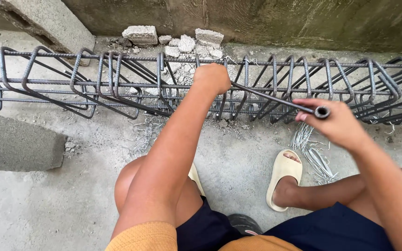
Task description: Tying steel rebar intersections using wire and a manual twisting hook tool
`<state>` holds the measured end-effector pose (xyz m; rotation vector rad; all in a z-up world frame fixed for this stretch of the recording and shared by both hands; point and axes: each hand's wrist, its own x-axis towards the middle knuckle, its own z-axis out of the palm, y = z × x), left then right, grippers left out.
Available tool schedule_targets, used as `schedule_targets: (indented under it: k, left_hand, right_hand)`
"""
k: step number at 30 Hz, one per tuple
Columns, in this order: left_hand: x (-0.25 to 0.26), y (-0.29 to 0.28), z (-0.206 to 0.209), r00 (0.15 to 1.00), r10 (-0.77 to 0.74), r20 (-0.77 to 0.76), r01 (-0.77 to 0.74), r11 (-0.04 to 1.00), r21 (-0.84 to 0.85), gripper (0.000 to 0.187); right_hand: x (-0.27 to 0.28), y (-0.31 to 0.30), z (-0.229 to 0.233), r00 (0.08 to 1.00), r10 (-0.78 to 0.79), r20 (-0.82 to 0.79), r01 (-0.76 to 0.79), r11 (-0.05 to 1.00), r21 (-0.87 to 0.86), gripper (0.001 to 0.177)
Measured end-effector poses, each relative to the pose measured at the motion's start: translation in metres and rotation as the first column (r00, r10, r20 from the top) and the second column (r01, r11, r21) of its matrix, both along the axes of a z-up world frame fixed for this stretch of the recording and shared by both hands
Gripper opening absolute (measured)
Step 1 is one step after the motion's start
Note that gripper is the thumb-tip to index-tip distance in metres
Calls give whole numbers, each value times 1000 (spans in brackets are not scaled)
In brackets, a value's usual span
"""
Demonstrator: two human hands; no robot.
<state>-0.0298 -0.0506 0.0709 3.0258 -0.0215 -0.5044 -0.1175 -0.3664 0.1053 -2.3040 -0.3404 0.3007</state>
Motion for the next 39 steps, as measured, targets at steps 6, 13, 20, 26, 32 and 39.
schedule_targets:
  k: [6,13,20,26,32,39]
  left_hand:
    - [-2,-2,5,1000,0,-20,0,1000,4,29]
    - [-7,-1,17,996,-55,-70,58,997,44,25]
    - [0,0,10,992,-113,-54,116,992,51,26]
    - [0,4,6,991,-135,-26,136,989,54,29]
    - [0,6,10,994,-105,-44,105,994,9,32]
    - [11,6,9,996,-88,-32,87,996,-30,36]
  right_hand:
    - [48,-12,26,999,-26,-37,20,988,-151,34]
    - [91,-15,34,994,-20,-107,-22,928,-371,30]
    - [59,-5,55,915,321,245,-71,726,-684,32]
    - [73,20,73,902,313,297,-56,767,-639,58]
    - [127,17,64,825,369,429,-89,833,-546,33]
    - [153,15,36,893,94,440,-104,995,-1,31]
